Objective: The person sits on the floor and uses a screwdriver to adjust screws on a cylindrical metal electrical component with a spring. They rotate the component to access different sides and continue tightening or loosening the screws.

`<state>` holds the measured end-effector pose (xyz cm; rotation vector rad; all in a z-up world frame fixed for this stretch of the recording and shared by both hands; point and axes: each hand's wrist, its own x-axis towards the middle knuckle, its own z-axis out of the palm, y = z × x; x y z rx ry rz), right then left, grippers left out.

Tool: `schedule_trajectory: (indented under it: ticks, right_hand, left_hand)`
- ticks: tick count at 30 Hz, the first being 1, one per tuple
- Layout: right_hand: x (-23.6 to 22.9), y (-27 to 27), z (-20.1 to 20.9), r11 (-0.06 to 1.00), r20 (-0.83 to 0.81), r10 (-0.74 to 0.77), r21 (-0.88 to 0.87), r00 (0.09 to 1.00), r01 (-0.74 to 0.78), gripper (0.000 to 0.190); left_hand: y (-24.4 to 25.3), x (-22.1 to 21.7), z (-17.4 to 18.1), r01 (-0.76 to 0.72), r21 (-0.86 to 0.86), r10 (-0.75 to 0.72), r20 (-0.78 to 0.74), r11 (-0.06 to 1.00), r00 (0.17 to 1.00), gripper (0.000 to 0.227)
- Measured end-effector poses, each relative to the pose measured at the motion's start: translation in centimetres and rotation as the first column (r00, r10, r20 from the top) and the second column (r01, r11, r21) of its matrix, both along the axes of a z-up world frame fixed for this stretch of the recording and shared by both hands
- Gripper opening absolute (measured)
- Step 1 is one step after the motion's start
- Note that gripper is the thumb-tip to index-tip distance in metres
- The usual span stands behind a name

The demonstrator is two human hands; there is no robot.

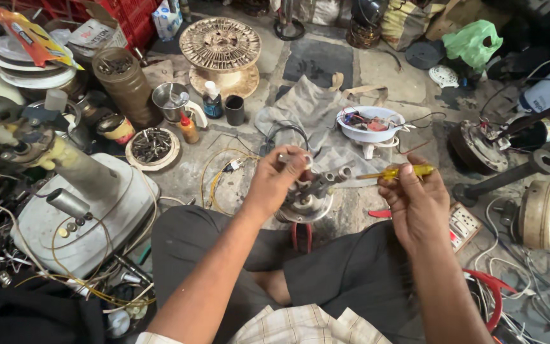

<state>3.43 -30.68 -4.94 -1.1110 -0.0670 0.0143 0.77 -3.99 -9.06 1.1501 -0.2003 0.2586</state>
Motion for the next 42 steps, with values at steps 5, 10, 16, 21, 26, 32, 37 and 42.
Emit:
schedule_trajectory:
  ticks: [5, 10, 16, 21, 26, 32, 37, 42]
  right_hand:
    - [-0.3, 0.9, 0.7, 0.993, 0.063, 0.049, 0.106, 0.997, -0.055, 0.044]
    - [-1.3, 3.8, 1.6, 1.000, 0.206, 0.024, -0.023, 0.978, -0.020, 0.048]
    - [-2.5, 6.2, 0.8, 0.999, 0.299, -0.037, -0.001, 0.954, 0.040, 0.050]
    - [-3.0, 6.5, 0.5, 0.997, 0.335, -0.074, 0.024, 0.939, 0.070, 0.050]
    - [-3.0, 5.8, -1.1, 0.996, 0.281, -0.092, 0.047, 0.955, 0.082, 0.048]
    - [-3.0, 6.4, -5.1, 0.985, 0.159, -0.143, -0.076, 0.977, 0.156, 0.044]
    - [-3.3, 7.7, -7.2, 0.992, 0.127, -0.120, -0.011, 0.985, 0.123, 0.035]
    - [-3.6, 8.3, -7.6, 0.989, 0.095, -0.139, 0.056, 0.986, 0.134, 0.031]
  left_hand:
    - [0.9, 1.4, -0.8, -0.067, -0.059, 0.067, -0.012, 0.996, 0.998, 0.031]
    - [1.0, 1.6, -0.3, -0.044, -0.057, 0.044, -0.006, 0.997, 0.999, 0.032]
    - [1.5, 1.2, 0.2, -0.076, 0.016, 0.078, -0.114, 0.997, 0.990, 0.034]
    - [1.6, 1.6, -0.1, -0.074, -0.032, 0.075, 0.029, 0.997, 0.997, 0.033]
    - [1.6, 1.4, 0.0, -0.083, -0.053, 0.082, -0.019, 0.995, 0.996, 0.034]
    - [1.8, 1.6, 0.4, -0.178, -0.054, 0.177, -0.030, 0.982, 0.984, 0.034]
    - [1.8, 1.5, 0.2, -0.209, -0.013, 0.209, -0.020, 0.978, 0.978, 0.036]
    - [1.8, 1.4, 0.1, -0.205, -0.047, 0.204, -0.012, 0.978, 0.979, 0.036]
